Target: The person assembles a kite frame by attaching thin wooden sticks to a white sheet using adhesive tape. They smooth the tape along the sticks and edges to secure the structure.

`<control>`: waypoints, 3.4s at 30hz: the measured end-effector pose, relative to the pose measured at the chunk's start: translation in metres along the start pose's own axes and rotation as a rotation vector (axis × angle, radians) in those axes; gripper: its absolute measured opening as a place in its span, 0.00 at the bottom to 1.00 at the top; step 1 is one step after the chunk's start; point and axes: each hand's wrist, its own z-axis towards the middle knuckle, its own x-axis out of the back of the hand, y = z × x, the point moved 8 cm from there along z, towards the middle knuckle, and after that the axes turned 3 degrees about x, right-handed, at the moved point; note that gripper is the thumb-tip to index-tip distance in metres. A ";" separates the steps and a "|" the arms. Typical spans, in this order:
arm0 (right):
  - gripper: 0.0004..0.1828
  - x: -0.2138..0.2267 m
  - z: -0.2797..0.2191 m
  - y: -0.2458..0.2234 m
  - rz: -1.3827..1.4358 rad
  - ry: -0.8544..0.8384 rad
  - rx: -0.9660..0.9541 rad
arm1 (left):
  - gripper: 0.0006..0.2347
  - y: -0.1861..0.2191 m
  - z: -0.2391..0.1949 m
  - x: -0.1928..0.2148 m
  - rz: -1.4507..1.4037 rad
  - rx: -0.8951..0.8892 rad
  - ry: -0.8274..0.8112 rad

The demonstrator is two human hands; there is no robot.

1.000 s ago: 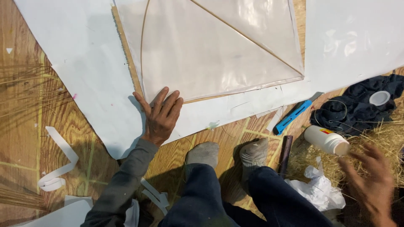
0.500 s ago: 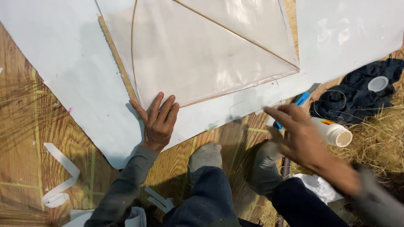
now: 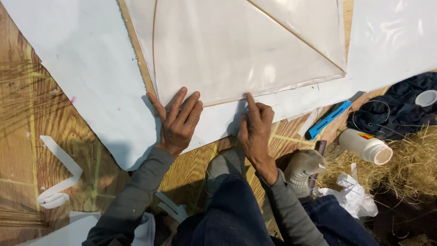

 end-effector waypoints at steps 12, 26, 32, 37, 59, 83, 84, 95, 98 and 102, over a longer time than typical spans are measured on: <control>0.27 0.026 -0.006 0.043 -0.317 0.074 0.110 | 0.03 0.001 0.002 0.004 0.011 0.009 0.002; 0.27 -0.014 -0.009 -0.009 -0.345 -0.022 0.184 | 0.04 -0.001 0.002 0.002 -0.005 0.020 -0.051; 0.27 0.057 0.013 0.038 -0.458 0.123 0.090 | 0.05 -0.001 -0.001 -0.002 -0.008 0.009 -0.046; 0.27 0.041 0.006 0.048 -0.413 0.126 0.037 | 0.05 -0.002 -0.001 -0.002 -0.005 0.011 -0.046; 0.27 -0.001 -0.009 0.011 -0.336 0.084 0.094 | 0.05 -0.002 0.002 0.001 -0.034 0.015 -0.023; 0.25 0.006 -0.002 0.021 -0.553 0.038 0.202 | 0.05 0.000 0.005 0.002 -0.067 0.030 -0.018; 0.26 0.018 -0.002 0.039 -0.629 0.074 0.189 | 0.05 -0.001 0.004 0.002 -0.058 0.035 -0.020; 0.25 0.002 0.001 -0.007 -0.504 0.124 0.111 | 0.04 0.000 0.005 0.004 -0.035 0.008 -0.016; 0.25 -0.024 -0.009 -0.039 -0.380 0.057 0.162 | 0.04 0.001 0.002 0.005 -0.029 0.005 -0.023; 0.26 -0.029 -0.010 -0.056 -0.333 0.063 0.180 | 0.07 -0.002 -0.003 0.015 -0.007 -0.001 -0.072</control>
